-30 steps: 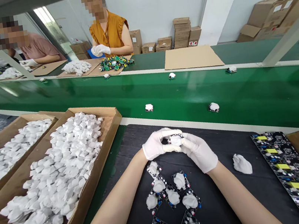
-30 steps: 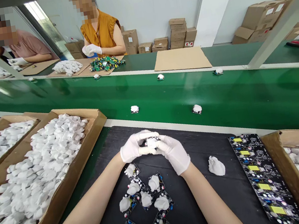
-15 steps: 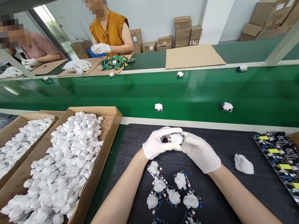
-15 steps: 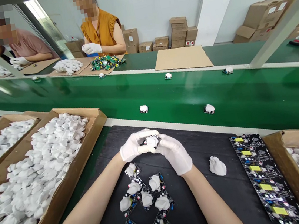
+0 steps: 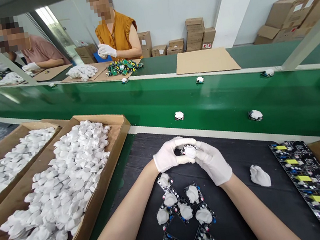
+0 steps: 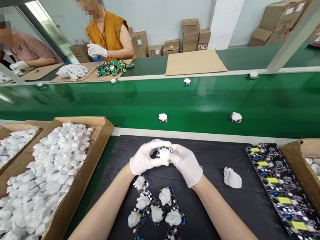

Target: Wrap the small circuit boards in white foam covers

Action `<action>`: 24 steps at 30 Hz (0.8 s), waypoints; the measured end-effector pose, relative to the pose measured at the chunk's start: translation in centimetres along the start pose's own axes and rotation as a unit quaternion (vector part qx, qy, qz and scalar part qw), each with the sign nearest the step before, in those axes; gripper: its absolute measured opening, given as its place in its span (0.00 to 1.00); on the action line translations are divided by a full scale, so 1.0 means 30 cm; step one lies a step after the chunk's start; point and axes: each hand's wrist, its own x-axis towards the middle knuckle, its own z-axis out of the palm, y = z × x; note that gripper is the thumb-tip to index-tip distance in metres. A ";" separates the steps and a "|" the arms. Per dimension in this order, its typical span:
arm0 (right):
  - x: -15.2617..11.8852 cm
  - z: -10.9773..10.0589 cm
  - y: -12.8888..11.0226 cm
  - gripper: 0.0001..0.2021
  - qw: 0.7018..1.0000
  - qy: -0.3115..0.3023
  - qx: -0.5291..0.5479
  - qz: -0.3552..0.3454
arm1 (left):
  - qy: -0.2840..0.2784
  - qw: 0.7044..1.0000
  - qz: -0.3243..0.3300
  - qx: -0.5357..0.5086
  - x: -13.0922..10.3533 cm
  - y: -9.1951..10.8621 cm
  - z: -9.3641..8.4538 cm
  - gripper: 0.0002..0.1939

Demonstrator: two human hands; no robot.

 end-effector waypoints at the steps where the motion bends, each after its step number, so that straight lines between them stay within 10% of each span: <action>1: 0.001 0.000 -0.002 0.14 1.000 -0.005 0.009 0.001 | -0.001 1.000 -0.002 -0.002 0.000 0.000 0.000 0.27; 16: 0.002 0.027 -0.011 0.14 0.999 0.031 -0.024 0.012 | -0.060 0.998 -0.005 0.022 -0.005 0.024 -0.018 0.28; 24: 0.010 0.015 -0.017 0.15 0.999 0.003 -0.021 0.024 | 0.006 0.999 -0.026 0.044 -0.007 0.025 0.009 0.26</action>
